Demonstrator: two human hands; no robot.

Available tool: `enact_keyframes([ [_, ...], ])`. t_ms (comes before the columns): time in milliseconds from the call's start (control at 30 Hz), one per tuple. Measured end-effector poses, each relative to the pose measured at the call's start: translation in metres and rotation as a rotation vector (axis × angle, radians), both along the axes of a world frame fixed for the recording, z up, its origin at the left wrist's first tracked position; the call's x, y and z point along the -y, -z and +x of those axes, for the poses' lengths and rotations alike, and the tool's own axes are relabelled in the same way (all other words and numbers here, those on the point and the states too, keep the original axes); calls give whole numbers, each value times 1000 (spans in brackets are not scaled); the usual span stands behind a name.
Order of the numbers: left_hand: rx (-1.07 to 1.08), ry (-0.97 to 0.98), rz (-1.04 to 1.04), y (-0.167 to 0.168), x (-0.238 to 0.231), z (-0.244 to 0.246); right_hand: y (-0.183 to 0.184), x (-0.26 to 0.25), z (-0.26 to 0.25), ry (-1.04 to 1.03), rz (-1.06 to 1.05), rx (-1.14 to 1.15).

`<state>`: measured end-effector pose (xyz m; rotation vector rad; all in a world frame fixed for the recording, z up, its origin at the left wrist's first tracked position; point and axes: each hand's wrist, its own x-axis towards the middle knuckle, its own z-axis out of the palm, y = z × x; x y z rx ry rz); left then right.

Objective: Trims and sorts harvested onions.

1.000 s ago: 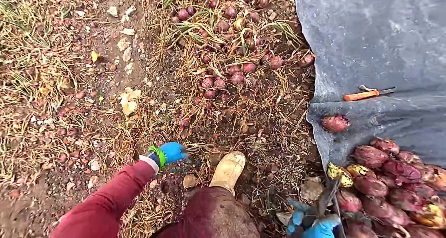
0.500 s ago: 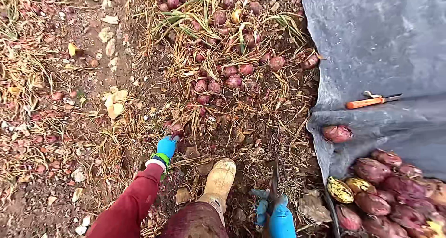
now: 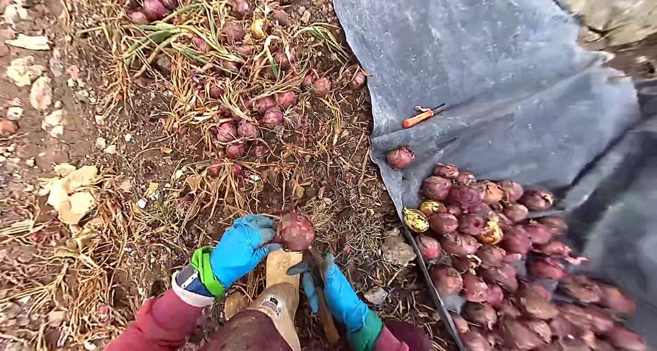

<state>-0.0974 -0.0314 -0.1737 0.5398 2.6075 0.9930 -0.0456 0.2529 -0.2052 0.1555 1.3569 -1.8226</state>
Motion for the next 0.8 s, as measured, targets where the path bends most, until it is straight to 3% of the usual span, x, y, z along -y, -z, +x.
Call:
enact_keyframes([
  [67,89,171,-34,-10,-20,-24,-10,4,-26,72,37,-106],
  [133,243,130,-16,-23,-39,-43,-16,2,-45,113,152,-139],
  [233,420,-84,271,-19,-55,-60,-18,-11,-63,131,185,-183],
  [333,708,-146,624,-21,-73,-73,-15,-23,-70,180,202,-255],
  [433,969,-45,652,-24,-83,-93,-18,-31,-73,261,202,-284],
  [500,820,54,403,-23,-80,-110,-19,-40,-79,193,277,-233],
  [567,457,219,105,-26,-76,-124,-12,-54,-78,106,304,-151],
  [633,299,260,93,-32,-90,-125,-9,-61,-68,163,223,-129],
  [733,553,189,222,-44,-121,-111,-17,-71,-50,291,145,-189],
  [800,691,186,236,-42,-135,-100,-22,-80,-41,288,204,-204],
])
